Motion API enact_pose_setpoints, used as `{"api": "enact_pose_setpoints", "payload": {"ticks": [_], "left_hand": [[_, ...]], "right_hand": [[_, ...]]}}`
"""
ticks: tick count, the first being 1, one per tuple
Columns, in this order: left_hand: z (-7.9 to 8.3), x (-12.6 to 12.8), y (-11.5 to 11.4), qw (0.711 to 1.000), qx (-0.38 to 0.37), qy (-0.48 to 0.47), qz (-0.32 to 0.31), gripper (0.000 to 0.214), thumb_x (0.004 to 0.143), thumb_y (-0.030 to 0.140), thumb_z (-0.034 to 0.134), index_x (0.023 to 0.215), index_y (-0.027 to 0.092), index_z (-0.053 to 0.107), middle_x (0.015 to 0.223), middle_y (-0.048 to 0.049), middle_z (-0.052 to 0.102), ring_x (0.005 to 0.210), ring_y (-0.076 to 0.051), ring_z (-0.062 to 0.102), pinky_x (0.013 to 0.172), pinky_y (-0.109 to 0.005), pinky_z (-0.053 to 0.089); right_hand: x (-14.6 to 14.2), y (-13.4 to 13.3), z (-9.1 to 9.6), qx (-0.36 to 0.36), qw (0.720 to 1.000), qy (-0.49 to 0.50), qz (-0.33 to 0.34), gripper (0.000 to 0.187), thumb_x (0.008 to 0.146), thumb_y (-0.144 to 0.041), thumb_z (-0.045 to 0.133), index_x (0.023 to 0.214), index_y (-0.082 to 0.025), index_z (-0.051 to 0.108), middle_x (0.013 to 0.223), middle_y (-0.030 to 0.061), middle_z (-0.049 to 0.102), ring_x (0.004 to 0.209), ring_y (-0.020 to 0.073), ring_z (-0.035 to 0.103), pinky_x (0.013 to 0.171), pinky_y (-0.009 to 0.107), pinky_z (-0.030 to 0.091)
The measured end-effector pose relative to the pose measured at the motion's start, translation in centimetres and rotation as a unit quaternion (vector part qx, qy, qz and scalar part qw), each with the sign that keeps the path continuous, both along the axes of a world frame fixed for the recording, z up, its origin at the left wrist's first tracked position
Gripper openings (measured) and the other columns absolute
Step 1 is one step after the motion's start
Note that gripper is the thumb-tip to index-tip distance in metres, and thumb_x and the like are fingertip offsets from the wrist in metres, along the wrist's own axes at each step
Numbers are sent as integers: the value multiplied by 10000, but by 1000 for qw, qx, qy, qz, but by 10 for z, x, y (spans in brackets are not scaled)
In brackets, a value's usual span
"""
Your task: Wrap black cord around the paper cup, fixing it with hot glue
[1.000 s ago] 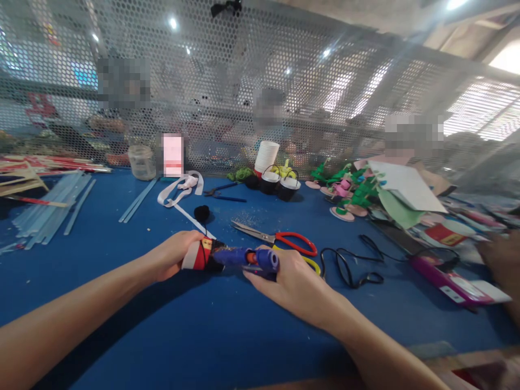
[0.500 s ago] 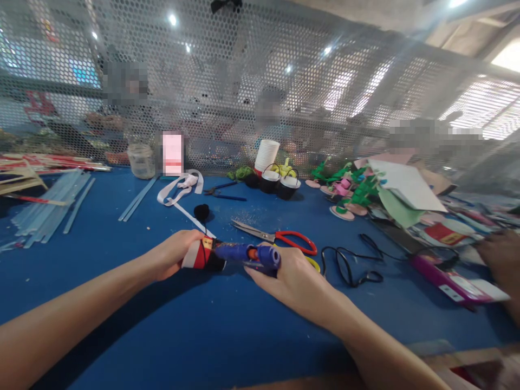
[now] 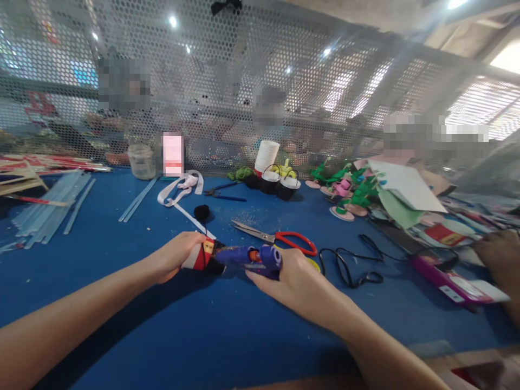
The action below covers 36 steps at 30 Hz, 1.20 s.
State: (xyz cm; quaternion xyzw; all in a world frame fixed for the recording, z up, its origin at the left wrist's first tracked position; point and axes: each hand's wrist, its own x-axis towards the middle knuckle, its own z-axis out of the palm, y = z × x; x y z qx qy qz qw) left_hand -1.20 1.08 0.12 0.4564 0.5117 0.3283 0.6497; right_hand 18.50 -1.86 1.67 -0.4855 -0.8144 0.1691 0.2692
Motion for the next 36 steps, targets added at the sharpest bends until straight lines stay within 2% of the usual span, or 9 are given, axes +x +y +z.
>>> {"api": "enact_pose_setpoints", "payload": {"ticks": [5, 11, 18, 21, 26, 32, 36], "left_hand": [[-4, -1, 2, 999, 11, 28, 26, 130, 619, 235, 488, 580, 135, 563, 481, 39, 518, 451, -88, 443, 459, -185, 291], [-6, -1, 2, 999, 25, 26, 1, 162, 643, 252, 464, 582, 136, 559, 497, 34, 521, 454, -95, 444, 466, -190, 289], [-4, 0, 2, 999, 26, 42, 22, 162, 643, 248, 468, 586, 136, 571, 490, 38, 530, 469, -95, 455, 475, -188, 285], [-2, 1, 1, 999, 19, 31, 9, 162, 637, 243, 467, 555, 140, 562, 505, 33, 545, 474, -96, 462, 476, -187, 292], [-3, 1, 0, 998, 30, 50, 28, 162, 630, 246, 460, 582, 142, 574, 479, 39, 522, 456, -97, 445, 466, -191, 282], [-3, 2, 1, 999, 22, 43, 17, 163, 627, 246, 457, 552, 146, 562, 490, 33, 532, 464, -102, 457, 470, -190, 293], [-3, 2, 1, 998, 33, 46, 35, 154, 635, 247, 467, 568, 152, 568, 480, 40, 520, 461, -97, 451, 461, -182, 290]], "right_hand": [[1, 3, 0, -7, 1000, 13, 6, 120, 693, -222, 483, 603, -151, 518, 497, -33, 496, 451, 76, 418, 411, 171, 323], [2, 2, 1, -29, 999, 7, -15, 176, 676, -261, 502, 542, -151, 478, 439, -47, 431, 394, 58, 342, 368, 172, 282], [2, 4, 4, -63, 998, 18, -12, 174, 701, -254, 470, 558, -156, 486, 422, -46, 434, 380, 67, 380, 368, 179, 297], [3, 4, 4, -66, 998, 18, -14, 185, 690, -264, 487, 539, -159, 470, 408, -51, 431, 349, 57, 359, 346, 178, 277], [2, 4, 4, -62, 998, 19, -13, 175, 706, -251, 466, 563, -158, 500, 420, -38, 456, 386, 74, 404, 380, 182, 311], [3, 3, 3, -44, 999, 10, -14, 195, 687, -265, 493, 530, -152, 462, 424, -54, 390, 374, 48, 295, 362, 175, 269], [2, 3, 4, -38, 999, 0, -4, 172, 705, -250, 458, 576, -143, 498, 466, -36, 432, 424, 65, 349, 399, 179, 296]]}}
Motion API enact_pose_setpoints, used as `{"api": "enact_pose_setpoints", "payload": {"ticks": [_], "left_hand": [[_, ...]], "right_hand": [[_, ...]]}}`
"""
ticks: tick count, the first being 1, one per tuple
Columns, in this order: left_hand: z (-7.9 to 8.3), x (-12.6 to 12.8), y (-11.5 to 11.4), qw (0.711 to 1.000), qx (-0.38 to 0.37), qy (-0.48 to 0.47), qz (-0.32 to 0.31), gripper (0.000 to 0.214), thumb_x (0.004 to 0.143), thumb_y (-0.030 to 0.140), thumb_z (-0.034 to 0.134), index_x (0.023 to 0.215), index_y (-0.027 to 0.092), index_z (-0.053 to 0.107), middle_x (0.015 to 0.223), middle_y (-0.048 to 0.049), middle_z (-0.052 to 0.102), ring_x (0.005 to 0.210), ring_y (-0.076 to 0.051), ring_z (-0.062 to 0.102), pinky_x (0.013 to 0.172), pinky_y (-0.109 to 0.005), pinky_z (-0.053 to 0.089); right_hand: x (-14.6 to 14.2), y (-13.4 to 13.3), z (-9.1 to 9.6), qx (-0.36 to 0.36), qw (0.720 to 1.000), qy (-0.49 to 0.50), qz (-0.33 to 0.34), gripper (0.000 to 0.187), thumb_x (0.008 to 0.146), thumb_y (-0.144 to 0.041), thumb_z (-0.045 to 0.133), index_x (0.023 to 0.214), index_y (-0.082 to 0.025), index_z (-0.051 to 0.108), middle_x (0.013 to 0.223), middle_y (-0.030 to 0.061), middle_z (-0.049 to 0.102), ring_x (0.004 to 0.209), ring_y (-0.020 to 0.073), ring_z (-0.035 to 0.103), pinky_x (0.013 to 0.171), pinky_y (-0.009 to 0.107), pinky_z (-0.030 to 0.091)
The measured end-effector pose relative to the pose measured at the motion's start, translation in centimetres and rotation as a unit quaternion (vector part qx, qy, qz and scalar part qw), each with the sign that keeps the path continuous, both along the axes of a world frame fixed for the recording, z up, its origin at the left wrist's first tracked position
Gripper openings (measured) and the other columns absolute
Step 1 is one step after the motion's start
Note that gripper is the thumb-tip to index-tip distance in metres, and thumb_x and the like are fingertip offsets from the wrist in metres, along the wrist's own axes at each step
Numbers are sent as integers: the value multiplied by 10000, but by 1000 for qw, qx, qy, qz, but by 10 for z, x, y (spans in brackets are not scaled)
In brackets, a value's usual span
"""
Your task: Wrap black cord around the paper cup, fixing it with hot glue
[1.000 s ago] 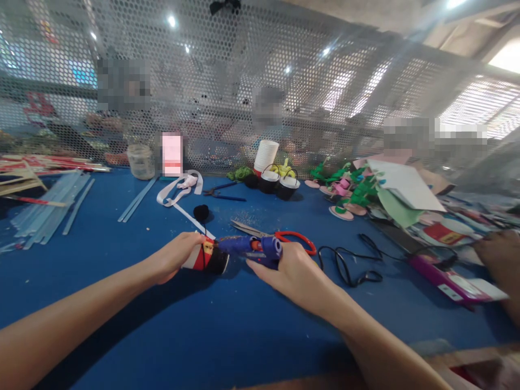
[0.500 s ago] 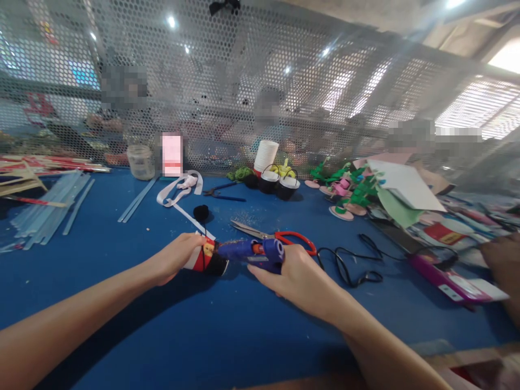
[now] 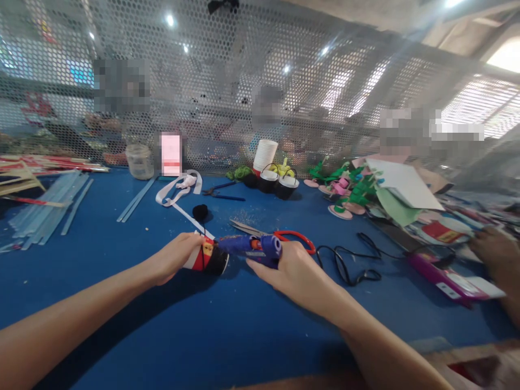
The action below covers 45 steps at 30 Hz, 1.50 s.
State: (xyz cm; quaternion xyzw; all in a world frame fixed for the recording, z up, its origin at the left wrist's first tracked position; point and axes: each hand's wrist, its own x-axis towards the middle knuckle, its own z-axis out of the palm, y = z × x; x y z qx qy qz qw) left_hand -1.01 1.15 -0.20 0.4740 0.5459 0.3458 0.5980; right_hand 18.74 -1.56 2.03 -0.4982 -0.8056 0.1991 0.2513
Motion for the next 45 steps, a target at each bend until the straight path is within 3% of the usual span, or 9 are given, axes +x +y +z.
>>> {"api": "enact_pose_setpoints", "payload": {"ticks": [13, 30, 45], "left_hand": [[2, -1, -1, 999, 5, -7, -41, 174, 650, 250, 452, 564, 139, 554, 496, 30, 520, 459, -92, 444, 466, -185, 295], [-1, -1, 0, 998, -35, -52, -6, 135, 645, 230, 474, 571, 154, 558, 500, 30, 529, 472, -99, 466, 468, -191, 337], [1, 1, -1, 997, -37, -61, 1, 136, 653, 233, 474, 573, 147, 542, 502, 28, 527, 462, -97, 471, 467, -191, 344]], "right_hand": [[-3, -8, 1, 32, 999, -15, 2, 151, 667, -182, 509, 536, -162, 436, 453, -53, 436, 396, 56, 349, 393, 172, 274], [-4, -17, 2, 6, 995, -80, 60, 43, 697, -149, 479, 713, -177, 508, 590, -22, 526, 508, 89, 451, 487, 186, 315], [-5, -16, 2, 0, 995, -80, 59, 52, 708, -151, 465, 676, -178, 497, 572, -24, 513, 493, 89, 442, 466, 183, 303]]}}
